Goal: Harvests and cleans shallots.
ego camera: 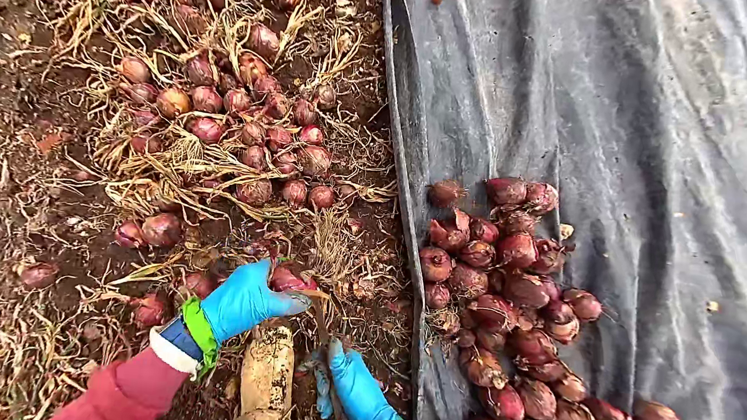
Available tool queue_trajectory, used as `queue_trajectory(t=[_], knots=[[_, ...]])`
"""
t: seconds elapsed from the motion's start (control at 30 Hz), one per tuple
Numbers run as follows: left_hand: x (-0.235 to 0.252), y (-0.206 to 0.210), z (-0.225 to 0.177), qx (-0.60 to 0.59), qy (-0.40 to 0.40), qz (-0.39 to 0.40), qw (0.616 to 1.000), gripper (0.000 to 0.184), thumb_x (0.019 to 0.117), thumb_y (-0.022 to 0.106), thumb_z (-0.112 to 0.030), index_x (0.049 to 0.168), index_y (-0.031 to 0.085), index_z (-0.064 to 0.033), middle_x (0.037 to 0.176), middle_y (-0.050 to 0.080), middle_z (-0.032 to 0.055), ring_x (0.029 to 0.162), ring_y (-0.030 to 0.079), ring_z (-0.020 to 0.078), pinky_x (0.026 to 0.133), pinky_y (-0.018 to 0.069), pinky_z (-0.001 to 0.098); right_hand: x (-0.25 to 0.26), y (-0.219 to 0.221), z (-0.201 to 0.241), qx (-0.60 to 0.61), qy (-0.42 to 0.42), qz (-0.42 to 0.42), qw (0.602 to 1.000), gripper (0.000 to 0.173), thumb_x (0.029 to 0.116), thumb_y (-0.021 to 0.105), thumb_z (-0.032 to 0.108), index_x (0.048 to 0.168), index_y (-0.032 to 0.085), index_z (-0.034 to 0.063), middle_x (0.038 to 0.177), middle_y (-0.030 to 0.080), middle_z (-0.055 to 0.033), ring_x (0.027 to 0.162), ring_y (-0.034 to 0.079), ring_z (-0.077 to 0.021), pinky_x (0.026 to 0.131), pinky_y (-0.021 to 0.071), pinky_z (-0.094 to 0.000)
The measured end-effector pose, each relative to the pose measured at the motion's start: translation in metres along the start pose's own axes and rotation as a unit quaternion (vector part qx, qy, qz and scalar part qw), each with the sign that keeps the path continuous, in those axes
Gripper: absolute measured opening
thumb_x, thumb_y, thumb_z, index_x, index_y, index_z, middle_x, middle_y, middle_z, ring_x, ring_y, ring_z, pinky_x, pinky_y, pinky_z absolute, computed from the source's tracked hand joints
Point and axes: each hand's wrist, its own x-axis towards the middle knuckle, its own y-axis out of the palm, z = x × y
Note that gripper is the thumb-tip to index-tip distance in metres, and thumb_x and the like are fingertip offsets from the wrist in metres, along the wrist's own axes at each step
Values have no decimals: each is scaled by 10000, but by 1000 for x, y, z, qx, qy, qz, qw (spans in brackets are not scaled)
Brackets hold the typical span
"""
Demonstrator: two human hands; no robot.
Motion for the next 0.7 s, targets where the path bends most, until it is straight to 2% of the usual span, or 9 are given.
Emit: queue_trajectory(t=[0.07, 0.17, 0.23, 0.27, 0.33, 0.43, 0.5, 0.6, 0.7], knots=[[-19, 10, -17, 10, -15, 100, 995, 661, 627, 880, -647, 1075, 720, -188, 908, 749, -46, 866, 728, 91, 810, 632, 389, 2, 12, 20, -18, -88, 2, 996, 906, 787, 420, 932, 928, 659, 70, 611, 604, -43, 480, 609, -187, 469, 568, -364], [-26, 13, -24, -3, -37, 189, 981, 594, 676, 861, -641, 1048, 735, -195, 929, 749, -45, 906, 721, 90, 851, 615, 387, 7, 17, 40, -127, -149, -66, 978, 933, 804, 263, 950, 908, 660, 112, 617, 596, -6, 507, 588, -135, 491, 543, -338], [-18, 8, -23, 88, -40, 159, 982, 620, 661, 846, -685, 1025, 726, -198, 875, 732, -33, 853, 712, 120, 790, 607, 416, 19, 16, 51, -206, -74, -101, 970, 863, 902, 241, 872, 876, 661, 118, 618, 587, -12, 514, 586, -144, 508, 539, -360], [-14, 6, -23, 193, -39, 128, 972, 690, 630, 815, -750, 1058, 700, -221, 865, 718, -30, 842, 705, 150, 757, 599, 452, 29, 15, 56, -223, -17, -113, 968, 779, 969, 287, 779, 838, 663, 110, 616, 584, -37, 513, 584, -173, 512, 529, -385], [-4, 9, -23, 334, -65, 83, 937, 820, 597, 785, -794, 1205, 661, -258, 961, 736, 11, 898, 715, 237, 758, 583, 542, 38, 15, 60, -201, 40, -123, 971, 755, 1002, 300, 736, 809, 643, 93, 606, 570, -61, 493, 574, -197, 498, 526, -391], [39, -1, 4, 355, -146, 9, 923, 889, 679, 775, -746, 1394, 604, -248, 1138, 747, 92, 1004, 723, 342, 807, 572, 629, 12, 14, 67, -52, -20, -103, 993, 794, 990, 244, 763, 863, 634, 83, 556, 525, -52, 427, 518, -182, 422, 491, -351], [51, -13, 19, 289, -176, -52, 940, 918, 669, 791, -773, 1373, 612, -212, 1066, 754, 126, 970, 727, 363, 804, 571, 646, -20, 12, 53, 11, -56, -109, 992, 875, 942, 224, 829, 896, 654, 68, 557, 542, -50, 428, 542, -180, 417, 519, -351], [47, -14, -28, 154, -69, -108, 980, 901, 628, 862, -717, 1298, 629, -160, 951, 746, 99, 896, 731, 304, 781, 585, 615, -35, 0, 12, 59, -39, -203, 977, 884, 1004, 122, 735, 907, 652, 35, 545, 548, -79, 416, 546, -211, 407, 521, -383], [48, -18, -90, 170, 58, -20, 983, 972, 683, 862, -669, 1490, 509, -258, 1071, 750, 83, 982, 727, 276, 856, 586, 604, -41, -17, -6, 82, -37, -290, 953, 871, 1039, 69, 668, 914, 633, 15, 552, 568, -104, 426, 572, -231, 414, 541, -406]])
